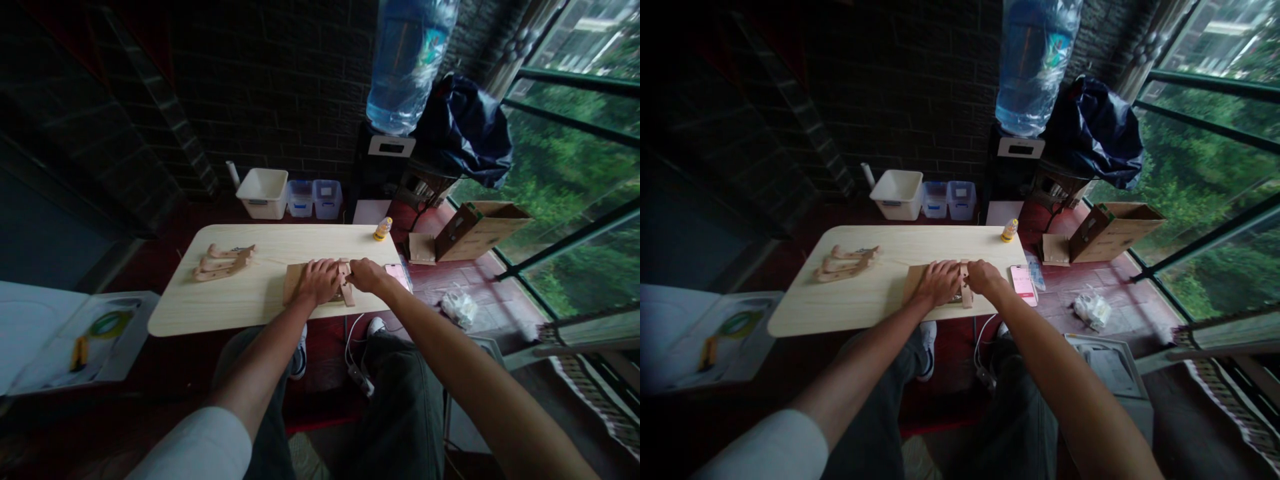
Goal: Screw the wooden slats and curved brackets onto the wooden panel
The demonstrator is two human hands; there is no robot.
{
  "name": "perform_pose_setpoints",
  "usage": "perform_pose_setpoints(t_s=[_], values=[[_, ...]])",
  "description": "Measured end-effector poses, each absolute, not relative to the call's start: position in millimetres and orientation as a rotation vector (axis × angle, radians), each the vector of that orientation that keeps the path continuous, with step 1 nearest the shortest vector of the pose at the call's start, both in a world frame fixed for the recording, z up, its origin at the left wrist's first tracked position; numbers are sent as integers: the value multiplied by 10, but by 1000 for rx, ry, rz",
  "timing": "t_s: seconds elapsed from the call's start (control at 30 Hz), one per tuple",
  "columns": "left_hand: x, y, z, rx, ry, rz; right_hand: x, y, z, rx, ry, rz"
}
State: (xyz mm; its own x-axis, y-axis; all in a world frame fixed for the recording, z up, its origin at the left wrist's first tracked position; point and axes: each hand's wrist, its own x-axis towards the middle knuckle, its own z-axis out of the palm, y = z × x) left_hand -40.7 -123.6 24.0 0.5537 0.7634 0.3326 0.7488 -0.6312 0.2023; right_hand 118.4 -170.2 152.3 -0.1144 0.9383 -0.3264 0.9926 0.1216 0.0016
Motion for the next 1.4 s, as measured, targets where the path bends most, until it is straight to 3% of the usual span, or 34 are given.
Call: perform_pose_setpoints(t_s=[1.23,1.4], values=[[-412,-1239,284,2711,1315,599,1158,-1569,1495,1895,2129,-409],[-413,-1246,273,2703,1328,603,1156,-1645,1598,1847,2228,-282]])
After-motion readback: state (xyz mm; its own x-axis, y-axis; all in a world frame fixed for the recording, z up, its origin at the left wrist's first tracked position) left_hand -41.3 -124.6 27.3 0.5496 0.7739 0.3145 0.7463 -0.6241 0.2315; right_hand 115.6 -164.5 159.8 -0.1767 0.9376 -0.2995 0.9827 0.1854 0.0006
